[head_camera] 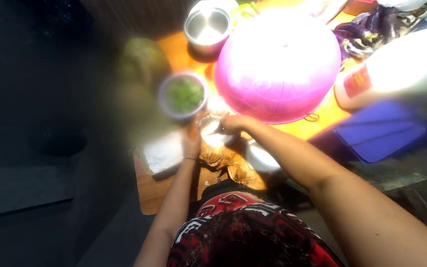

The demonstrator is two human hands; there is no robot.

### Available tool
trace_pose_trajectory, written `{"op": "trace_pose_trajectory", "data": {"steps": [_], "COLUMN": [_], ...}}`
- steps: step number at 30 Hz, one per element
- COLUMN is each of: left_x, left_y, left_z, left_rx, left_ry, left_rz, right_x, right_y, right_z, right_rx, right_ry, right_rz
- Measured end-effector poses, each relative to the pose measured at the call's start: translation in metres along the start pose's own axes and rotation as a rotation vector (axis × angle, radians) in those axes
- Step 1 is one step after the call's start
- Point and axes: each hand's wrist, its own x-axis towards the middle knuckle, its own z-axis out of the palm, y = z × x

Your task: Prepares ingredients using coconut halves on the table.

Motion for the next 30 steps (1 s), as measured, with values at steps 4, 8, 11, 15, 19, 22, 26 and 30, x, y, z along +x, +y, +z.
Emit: {"op": "trace_pose_trajectory", "data": {"steps": [4, 8, 11, 15, 19, 22, 26, 30], "left_x": [-0.001, -0.001, -0.001, -0.002, -0.003, -0.002, -0.002, -0.002], "left_y": [0.0, 0.001, 0.0, -0.001, 0.004, 0.003, 0.002, 0.007], "left_z": [0.001, 0.001, 0.0, -0.001, -0.001, 0.0, 0.0, 0.001], "left_rx": [0.005, -0.001, -0.009, -0.012, 0.003, -0.005, 0.01, 0.014], "left_ry": [0.012, 0.007, 0.011, 0.005, 0.002, 0.009, 0.015, 0.013], "left_rz": [0.008, 0.0, 0.003, 0.007, -0.008, -0.018, -0.013, -0.016], "right_x": [-0.024, -0.02, -0.003, -0.019, -0.017, 0.002, -0.023, -0.018], "right_y": [0.004, 0.013, 0.012, 0.018, 0.017, 0.023, 0.027, 0.013], "right_z": [-0.003, -0.008, 0.011, 0.013, 0.014, 0.037, 0.026, 0.021], "right_rx": [-0.016, 0.112, 0.126, 0.085, 0.207, 0.233, 0.092, 0.043], "right_ry": [-0.176, -0.031, 0.05, -0.091, 0.091, 0.166, -0.024, 0.087], "right_rz": [0.019, 0.017, -0.058, -0.047, -0.034, -0.117, -0.003, 0.163]}}
